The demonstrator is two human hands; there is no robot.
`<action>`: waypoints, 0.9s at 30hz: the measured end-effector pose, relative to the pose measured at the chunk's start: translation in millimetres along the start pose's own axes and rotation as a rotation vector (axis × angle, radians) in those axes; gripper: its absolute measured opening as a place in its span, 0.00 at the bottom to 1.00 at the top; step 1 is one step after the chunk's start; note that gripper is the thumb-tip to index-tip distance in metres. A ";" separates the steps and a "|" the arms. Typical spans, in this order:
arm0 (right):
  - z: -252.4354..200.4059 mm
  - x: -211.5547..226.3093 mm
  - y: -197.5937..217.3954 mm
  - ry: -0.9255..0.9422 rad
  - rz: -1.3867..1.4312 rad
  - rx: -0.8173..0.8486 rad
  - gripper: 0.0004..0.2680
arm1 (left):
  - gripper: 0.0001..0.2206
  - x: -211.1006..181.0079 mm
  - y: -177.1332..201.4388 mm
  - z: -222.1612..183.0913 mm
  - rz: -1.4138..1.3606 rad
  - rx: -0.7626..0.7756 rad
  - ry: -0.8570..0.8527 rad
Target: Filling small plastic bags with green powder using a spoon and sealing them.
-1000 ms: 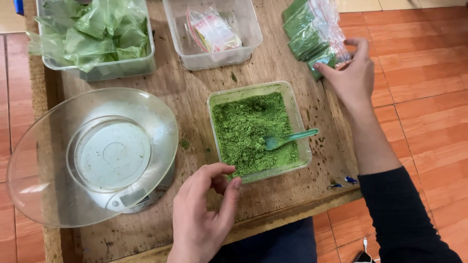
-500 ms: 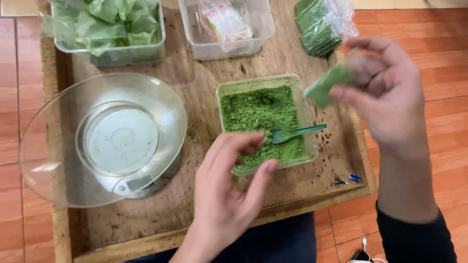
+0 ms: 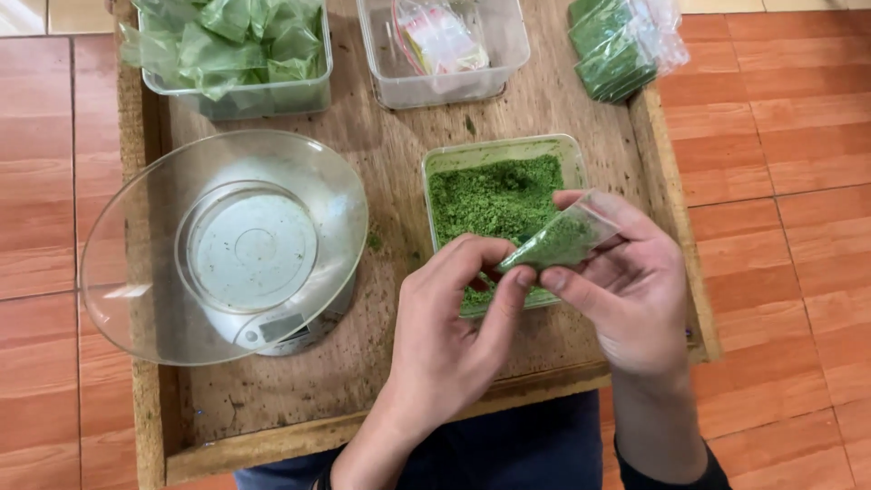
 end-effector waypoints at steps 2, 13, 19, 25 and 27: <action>-0.5 2.8 -1.3 0.015 0.004 0.002 0.24 | 0.05 -2.1 0.6 1.0 0.013 0.006 -0.031; -8.1 -21.4 10.4 0.141 0.157 0.074 0.14 | 0.05 6.8 -1.9 -4.6 -0.012 -0.034 -0.035; -13.8 3.7 -14.9 0.093 -0.089 0.143 0.07 | 0.11 3.3 3.8 -2.9 0.004 -0.039 -0.074; -15.1 -1.4 -2.6 0.158 -0.125 0.052 0.04 | 0.06 3.6 -2.1 -5.4 0.033 -0.074 -0.106; -16.4 2.2 -2.7 0.155 -0.173 0.051 0.04 | 0.05 5.3 -2.6 -6.3 0.043 -0.063 -0.110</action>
Point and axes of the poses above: each hand's wrist, its own z-axis towards the middle knuckle, its own y-axis out of the back of the hand, x = y × z, the point moved 5 cm from there along z, towards the middle knuckle, and after that the axes turned 11 degrees about z, right-handed, at the moved point
